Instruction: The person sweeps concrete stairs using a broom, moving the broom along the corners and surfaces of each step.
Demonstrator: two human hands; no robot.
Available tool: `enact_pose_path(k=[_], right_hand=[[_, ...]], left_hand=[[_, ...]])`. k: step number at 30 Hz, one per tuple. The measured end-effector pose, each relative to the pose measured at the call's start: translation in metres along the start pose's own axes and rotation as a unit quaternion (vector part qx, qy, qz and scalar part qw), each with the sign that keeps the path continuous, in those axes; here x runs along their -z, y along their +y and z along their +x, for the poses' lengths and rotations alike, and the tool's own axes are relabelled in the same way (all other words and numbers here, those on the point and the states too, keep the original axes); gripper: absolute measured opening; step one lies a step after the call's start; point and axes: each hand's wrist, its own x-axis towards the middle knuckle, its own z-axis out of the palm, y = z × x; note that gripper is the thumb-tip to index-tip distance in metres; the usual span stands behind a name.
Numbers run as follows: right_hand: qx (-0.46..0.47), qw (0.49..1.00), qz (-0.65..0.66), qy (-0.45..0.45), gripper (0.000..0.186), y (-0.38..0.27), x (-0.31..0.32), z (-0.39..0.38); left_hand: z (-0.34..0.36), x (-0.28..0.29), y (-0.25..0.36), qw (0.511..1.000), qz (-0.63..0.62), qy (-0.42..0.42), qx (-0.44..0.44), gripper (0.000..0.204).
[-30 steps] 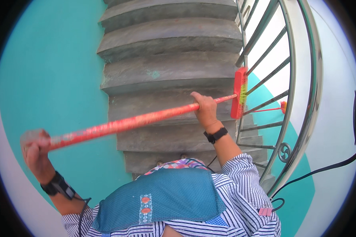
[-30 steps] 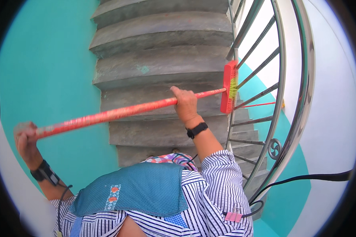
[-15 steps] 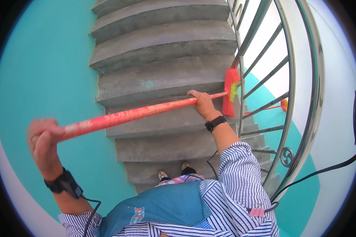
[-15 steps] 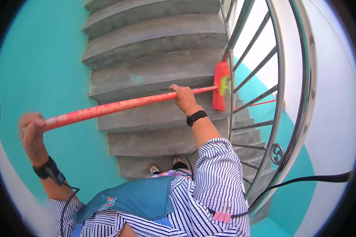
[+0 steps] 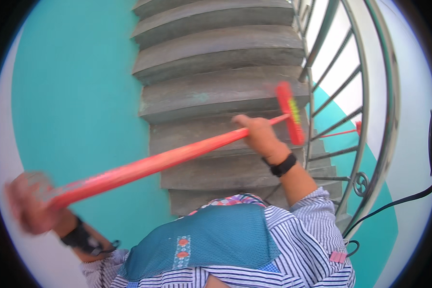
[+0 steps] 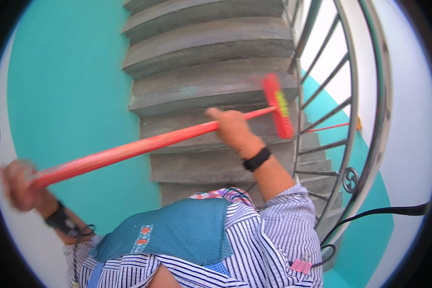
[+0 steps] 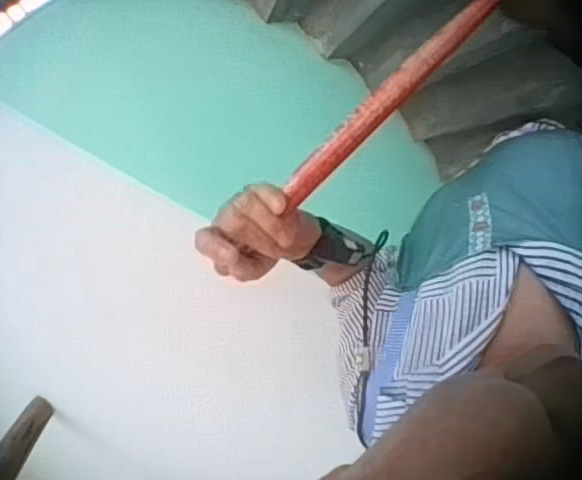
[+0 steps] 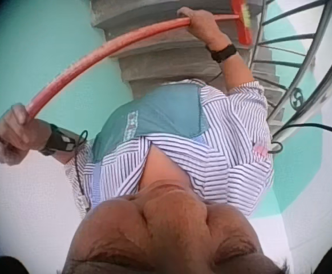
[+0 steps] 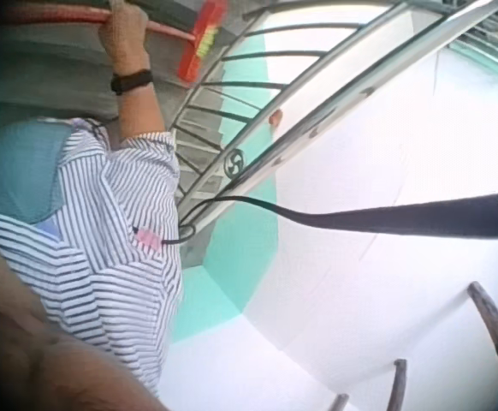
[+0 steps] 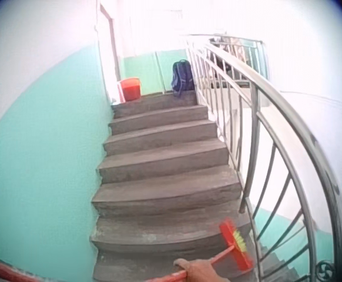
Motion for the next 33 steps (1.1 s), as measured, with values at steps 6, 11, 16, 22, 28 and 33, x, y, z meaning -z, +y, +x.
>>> enact_pose_path(k=[6,11,16,22,28,33], right_hand=[[0.017,0.997,0.018,-0.079,0.011,0.061,-0.062,0.011],[0.111,0.978,0.079,-0.159,0.012,-0.022,-0.138,0.052],[0.19,0.939,0.209,-0.199,0.01,-0.13,-0.221,0.069],[0.307,0.817,0.337,-0.354,0.009,-0.246,-0.238,0.018],[0.219,0.862,0.26,-0.376,0.016,-0.204,-0.166,-0.021],[0.048,0.992,0.051,-0.106,0.013,-0.08,-0.144,-0.046]], left_hand=[[-0.087,0.002,-0.043,0.969,0.103,0.041,0.219,0.011],[-0.088,0.021,0.043,0.967,0.174,0.11,0.153,0.01],[-0.083,-0.026,0.116,0.918,0.345,0.138,0.14,0.013],[-0.094,-0.033,0.2,0.942,0.316,0.094,0.07,0.005],[-0.115,0.011,0.205,0.988,0.082,0.119,-0.049,0.017],[-0.201,0.061,0.07,0.935,-0.116,0.327,0.072,0.014]])
